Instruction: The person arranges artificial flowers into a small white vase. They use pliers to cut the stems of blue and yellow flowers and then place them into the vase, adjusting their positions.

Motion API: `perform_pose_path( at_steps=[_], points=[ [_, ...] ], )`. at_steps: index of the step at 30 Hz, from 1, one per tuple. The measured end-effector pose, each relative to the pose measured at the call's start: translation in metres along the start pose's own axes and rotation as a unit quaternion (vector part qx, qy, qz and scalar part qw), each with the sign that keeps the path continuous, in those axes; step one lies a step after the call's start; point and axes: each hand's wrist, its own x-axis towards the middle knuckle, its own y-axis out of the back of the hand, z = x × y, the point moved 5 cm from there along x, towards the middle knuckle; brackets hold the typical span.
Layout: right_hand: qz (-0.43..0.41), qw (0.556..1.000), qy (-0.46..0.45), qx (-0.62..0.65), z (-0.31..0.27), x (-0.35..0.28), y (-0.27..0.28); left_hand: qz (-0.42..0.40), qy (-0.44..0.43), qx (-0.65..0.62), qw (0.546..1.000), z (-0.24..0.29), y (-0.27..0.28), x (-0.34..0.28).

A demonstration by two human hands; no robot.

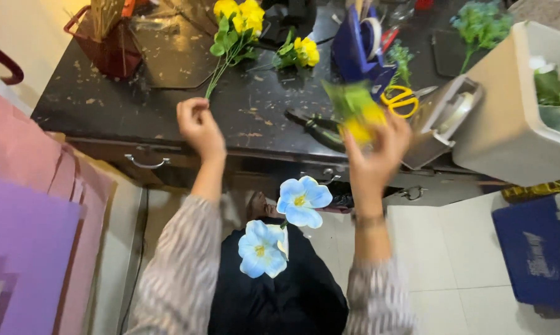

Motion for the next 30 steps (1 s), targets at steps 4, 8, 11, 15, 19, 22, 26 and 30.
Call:
perform_pose_path(
  at_steps=[4,8,11,15,19,22,26,30],
  points=[
    [0.066,0.992,-0.087,0.057,-0.004,-0.099,0.098,-0.041,0.137,-0.149,0.978,0.041,0.072,-0.046],
    [0.08,0.983,-0.165,-0.026,-0.025,-0.168,0.156,0.09,0.061,0.041,0.993,0.005,0.224,-0.19],
    [0.007,0.995,-0.104,0.0,-0.056,-0.177,0.164,-0.049,-0.041,0.072,0.995,0.121,0.206,-0.21],
    [-0.213,0.969,-0.005,0.126,-0.09,-0.178,0.141,-0.446,-0.105,0.035,0.888,0.251,0.162,-0.218],
    [-0.223,0.949,-0.066,0.213,-0.113,-0.176,0.124,-0.485,-0.073,0.032,0.871,0.24,0.159,-0.237],
    [-0.192,0.955,-0.069,0.214,-0.117,-0.186,0.122,-0.529,0.032,0.05,0.847,0.218,0.167,-0.258],
    [-0.088,0.915,-0.276,0.279,-0.092,-0.24,0.117,-0.466,0.304,-0.043,0.83,0.202,0.168,-0.271],
    [-0.105,0.77,-0.487,0.398,-0.059,-0.324,0.085,-0.445,0.37,-0.082,0.811,0.179,0.172,-0.301]
  ],
)
